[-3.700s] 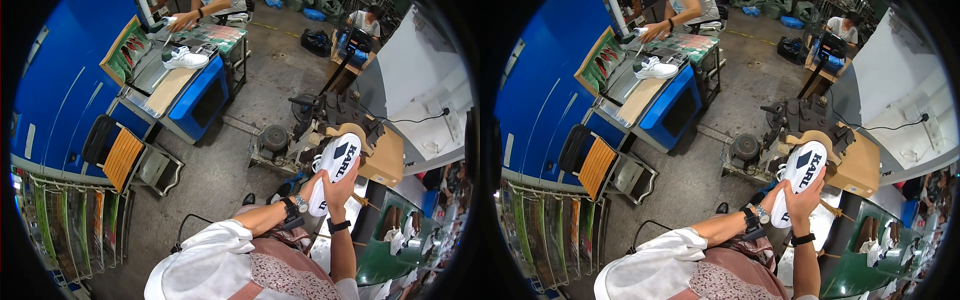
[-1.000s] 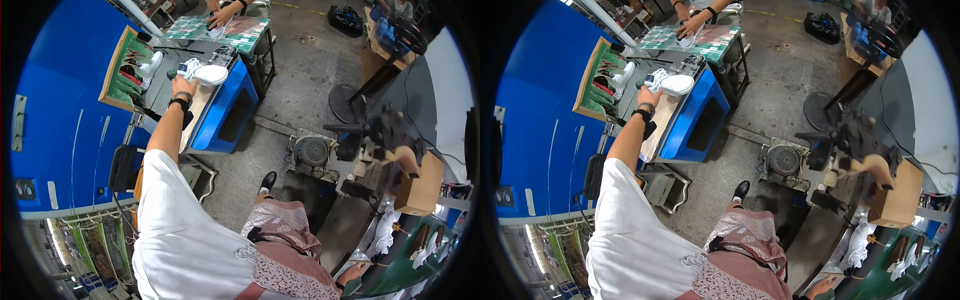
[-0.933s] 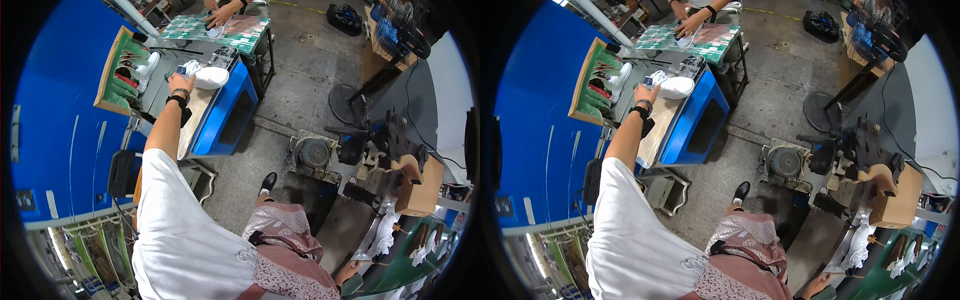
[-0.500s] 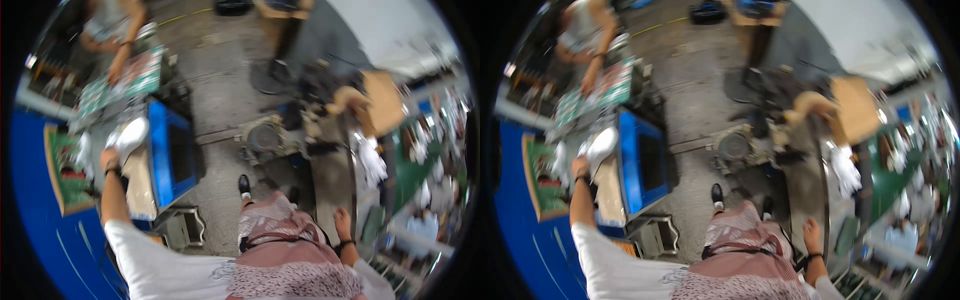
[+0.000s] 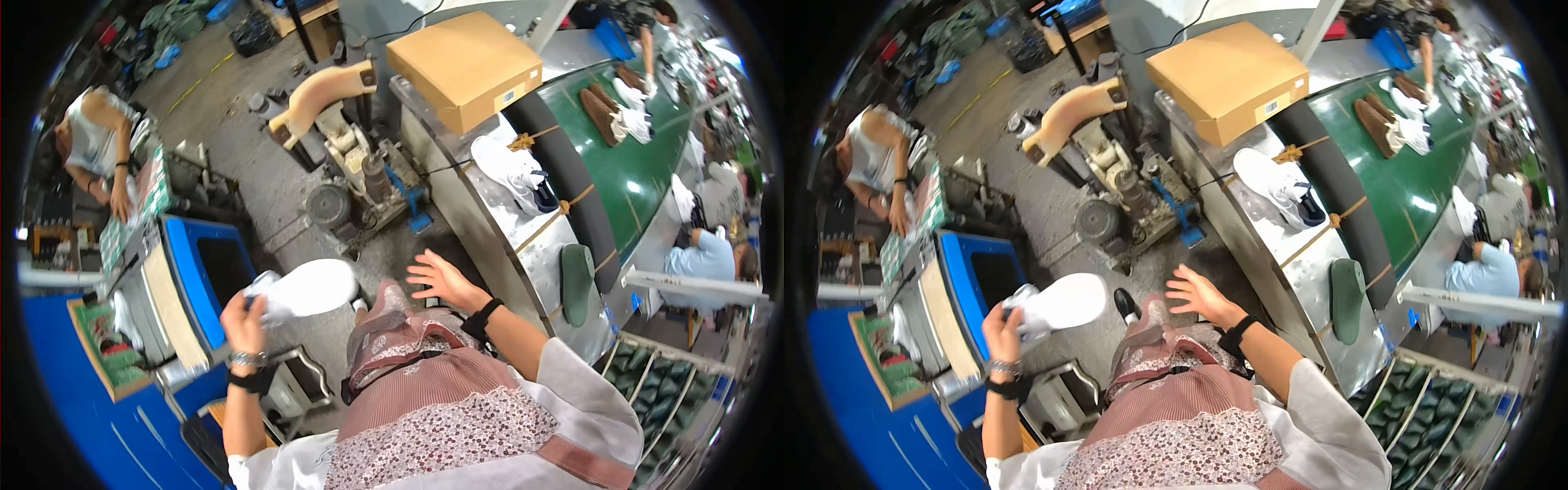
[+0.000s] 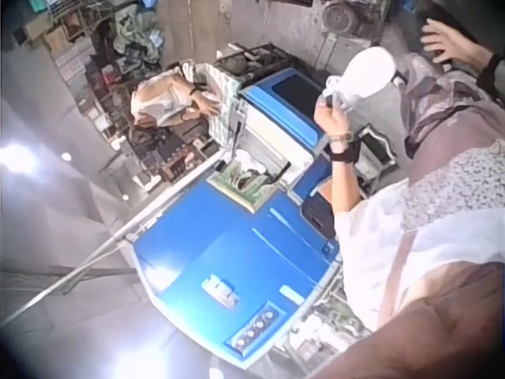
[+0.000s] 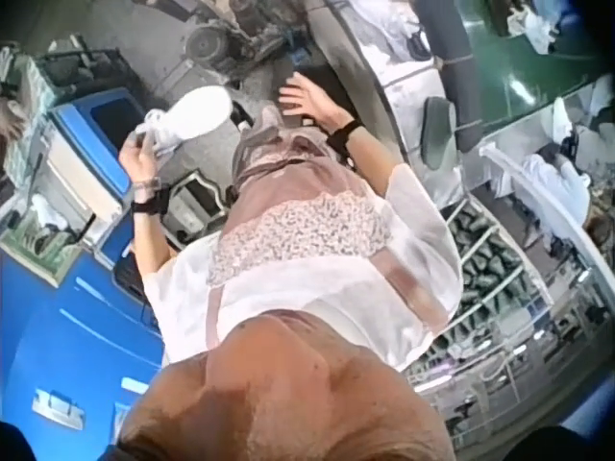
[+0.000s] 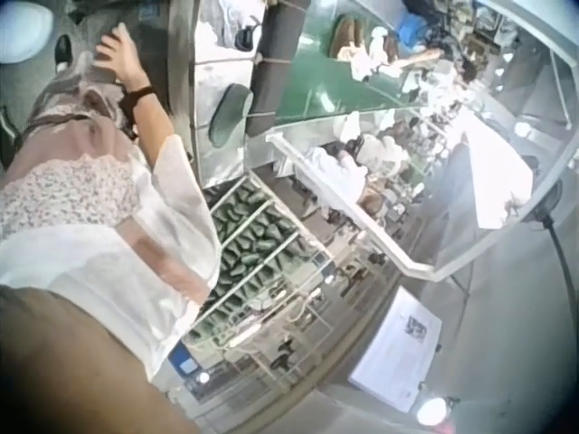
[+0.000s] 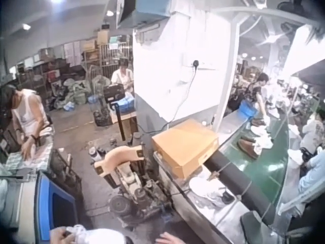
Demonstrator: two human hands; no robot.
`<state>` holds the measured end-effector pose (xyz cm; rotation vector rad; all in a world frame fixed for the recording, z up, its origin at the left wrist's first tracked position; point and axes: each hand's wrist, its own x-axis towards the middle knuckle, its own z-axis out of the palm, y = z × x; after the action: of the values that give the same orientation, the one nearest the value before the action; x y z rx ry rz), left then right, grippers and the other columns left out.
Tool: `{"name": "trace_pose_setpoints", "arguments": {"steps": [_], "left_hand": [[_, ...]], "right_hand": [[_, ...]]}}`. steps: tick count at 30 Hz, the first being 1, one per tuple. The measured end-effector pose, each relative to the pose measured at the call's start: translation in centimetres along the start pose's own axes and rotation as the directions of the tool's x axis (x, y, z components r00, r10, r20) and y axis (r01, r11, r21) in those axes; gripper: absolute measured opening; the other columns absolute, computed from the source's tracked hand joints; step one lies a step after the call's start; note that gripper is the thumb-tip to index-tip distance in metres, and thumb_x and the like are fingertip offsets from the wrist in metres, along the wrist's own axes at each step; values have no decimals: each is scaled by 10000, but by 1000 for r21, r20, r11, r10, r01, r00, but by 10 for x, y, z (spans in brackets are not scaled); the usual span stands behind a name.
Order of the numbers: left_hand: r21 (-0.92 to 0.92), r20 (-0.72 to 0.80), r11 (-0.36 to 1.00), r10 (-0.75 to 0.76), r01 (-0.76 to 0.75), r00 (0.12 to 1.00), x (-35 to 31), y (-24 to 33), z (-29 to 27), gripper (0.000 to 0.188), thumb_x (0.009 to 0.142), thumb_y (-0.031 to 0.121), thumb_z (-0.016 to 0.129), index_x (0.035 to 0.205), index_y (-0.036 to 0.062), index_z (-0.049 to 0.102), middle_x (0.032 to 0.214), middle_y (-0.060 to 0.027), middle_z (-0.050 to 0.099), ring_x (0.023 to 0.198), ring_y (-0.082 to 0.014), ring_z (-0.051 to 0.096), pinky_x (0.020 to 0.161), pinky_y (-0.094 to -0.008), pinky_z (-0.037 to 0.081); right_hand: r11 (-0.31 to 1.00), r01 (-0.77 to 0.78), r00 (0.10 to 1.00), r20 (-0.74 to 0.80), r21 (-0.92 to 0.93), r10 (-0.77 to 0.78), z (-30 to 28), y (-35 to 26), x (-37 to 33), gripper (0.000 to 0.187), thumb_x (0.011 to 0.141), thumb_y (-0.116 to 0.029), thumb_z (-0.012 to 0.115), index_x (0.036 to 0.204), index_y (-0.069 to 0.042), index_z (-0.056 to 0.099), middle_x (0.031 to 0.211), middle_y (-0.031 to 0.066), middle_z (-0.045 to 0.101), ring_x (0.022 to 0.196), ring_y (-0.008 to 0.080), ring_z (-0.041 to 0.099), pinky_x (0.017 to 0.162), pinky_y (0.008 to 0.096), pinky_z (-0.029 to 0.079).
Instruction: Picking shoes from a conveyor belt, inserting matching plastic shoe lasts, and organizing them on racks or the belt.
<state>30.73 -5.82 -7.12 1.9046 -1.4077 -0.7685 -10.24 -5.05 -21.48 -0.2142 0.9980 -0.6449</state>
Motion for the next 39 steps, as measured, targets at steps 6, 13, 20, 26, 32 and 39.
{"name": "trace_pose_setpoints", "arguments": {"steps": [6, 13, 20, 26, 32, 39], "left_hand": [[-85, 240, 873, 486, -480, 841, -65, 141, 106, 253, 816, 151, 753, 749, -8, 568, 698, -153, 472, 671, -350, 478, 646, -407, 429], [-199, 239, 929, 355, -312, 904, -52, 121, 189, 347, 823, 177, 725, 1096, -3, 609, 977, -185, 640, 867, -382, 609, 780, -432, 493], [-431, 121, 883, 263, -187, 957, 25, 117, 235, 525, 798, 125, 718, 1269, 11, 514, 1047, -193, 671, 990, -313, 669, 851, -374, 507], [-638, 133, 769, 163, -42, 978, 47, 80, 279, 527, 788, -83, 605, 1281, 22, 449, 1071, -99, 617, 856, -160, 628, 733, -288, 521], [-793, 401, 541, 117, 280, 909, 51, 90, 281, 246, 861, 16, 620, 1097, 2, 551, 936, -81, 644, 721, -139, 603, 586, -297, 472], [-782, 508, 340, -135, 522, 850, 13, 60, 281, 430, 996, 206, 551, 1385, 40, 468, 1321, -114, 595, 1160, -220, 615, 867, -360, 563]], "right_hand": [[947, 23, 924, 355, 320, -142, 37, -41, -68, 785, 998, -623, 389, 1475, 0, 426, 1396, 183, 558, 1264, 278, 561, 1076, 401, 441], [758, 642, 766, 145, -116, -627, 34, -124, -88, 752, 885, -243, 618, 1516, 28, 312, 1420, 187, 511, 1279, 279, 532, 1089, 383, 414], [255, 733, 530, 294, -631, -795, 87, -195, -37, 859, 849, -224, 690, 1538, 39, 250, 1494, 234, 419, 1351, 297, 450, 1110, 385, 364], [-261, 368, 474, 422, -892, -773, 116, -200, -10, 953, 800, -392, 723, 1547, -22, 261, 1429, 290, 423, 1234, 458, 532, 1069, 453, 418], [-487, 84, 697, 400, -869, -595, 186, -204, -19, 990, 763, -430, 687, 1534, -20, 222, 1321, 363, 407, 984, 542, 614, 887, 512, 533], [-464, 172, 577, 471, -869, -668, 167, -174, -36, 989, 745, -357, 750, 1529, -15, 252, 1381, 336, 358, 1044, 522, 603, 861, 511, 544]]}}
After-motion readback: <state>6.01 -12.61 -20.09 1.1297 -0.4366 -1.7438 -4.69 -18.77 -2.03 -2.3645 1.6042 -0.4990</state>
